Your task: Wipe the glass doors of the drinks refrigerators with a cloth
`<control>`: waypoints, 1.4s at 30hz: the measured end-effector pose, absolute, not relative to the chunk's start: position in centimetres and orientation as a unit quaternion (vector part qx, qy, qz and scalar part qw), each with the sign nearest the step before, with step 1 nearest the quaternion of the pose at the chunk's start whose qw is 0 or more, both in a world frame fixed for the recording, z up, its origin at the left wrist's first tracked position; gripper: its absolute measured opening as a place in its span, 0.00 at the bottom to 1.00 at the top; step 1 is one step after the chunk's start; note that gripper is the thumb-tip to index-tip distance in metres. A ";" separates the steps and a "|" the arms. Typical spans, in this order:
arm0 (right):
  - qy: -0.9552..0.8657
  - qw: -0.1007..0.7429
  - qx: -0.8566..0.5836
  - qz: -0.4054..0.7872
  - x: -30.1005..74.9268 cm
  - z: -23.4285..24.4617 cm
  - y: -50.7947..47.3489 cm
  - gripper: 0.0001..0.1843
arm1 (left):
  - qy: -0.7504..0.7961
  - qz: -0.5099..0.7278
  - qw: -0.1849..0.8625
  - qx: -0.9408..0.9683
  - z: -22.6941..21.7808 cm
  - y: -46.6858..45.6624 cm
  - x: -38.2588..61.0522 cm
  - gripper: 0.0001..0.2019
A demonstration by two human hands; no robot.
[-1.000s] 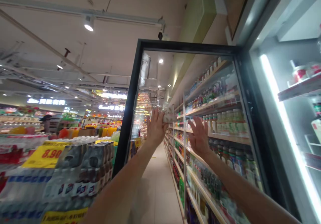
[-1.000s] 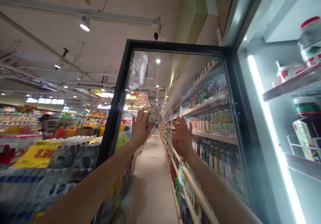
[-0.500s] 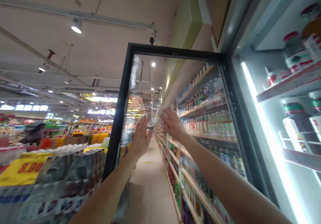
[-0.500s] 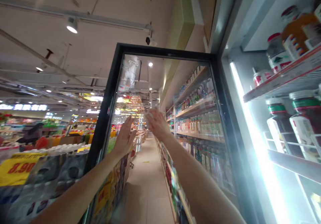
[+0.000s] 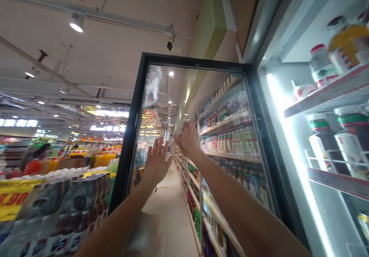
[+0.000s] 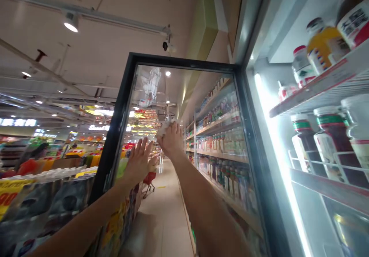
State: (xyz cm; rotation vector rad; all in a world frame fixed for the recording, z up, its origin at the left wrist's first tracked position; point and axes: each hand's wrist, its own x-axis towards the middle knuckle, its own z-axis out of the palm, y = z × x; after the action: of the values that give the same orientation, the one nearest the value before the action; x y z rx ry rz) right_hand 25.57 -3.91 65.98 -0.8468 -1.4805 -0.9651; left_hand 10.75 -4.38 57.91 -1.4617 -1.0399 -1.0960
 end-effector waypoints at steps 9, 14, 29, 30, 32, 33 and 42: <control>-0.691 0.482 -0.293 -0.452 25.0 65.1 -4.3 0.22 | -0.437 -0.454 0.517 -0.579 57.2 -4.0 11.0 0.26; -0.673 0.480 -0.319 -0.464 26.8 63.2 -2.9 0.25 | -0.451 -0.440 0.523 -0.575 57.3 -4.3 10.8 0.26; -0.710 0.413 -0.274 -0.500 37.1 63.0 -1.2 0.21 | -0.472 -0.429 0.513 -0.575 56.9 -4.1 11.1 0.26; -0.713 0.407 -0.272 -0.503 38.2 62.8 -1.2 0.21 | -0.473 -0.430 0.511 -0.575 56.9 -4.2 11.2 0.25; -0.640 0.495 -0.347 -0.473 41.6 62.8 -1.4 0.22 | -0.488 -0.427 0.497 -0.577 56.9 -4.6 11.7 0.25; -0.578 0.558 -0.394 -0.446 43.1 62.8 -1.5 0.22 | -0.499 -0.425 0.488 -0.577 57.0 -4.7 12.0 0.26; -0.698 0.422 -0.311 -0.489 37.9 58.1 -1.5 0.25 | -0.532 -0.420 0.473 -0.562 56.9 -5.1 13.4 0.37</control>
State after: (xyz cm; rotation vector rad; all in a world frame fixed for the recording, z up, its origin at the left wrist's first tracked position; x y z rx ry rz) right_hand 37.93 -1.49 58.08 -0.7779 -1.7472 -1.2240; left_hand 13.40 -5.13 56.92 -1.3761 -1.3026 -1.0288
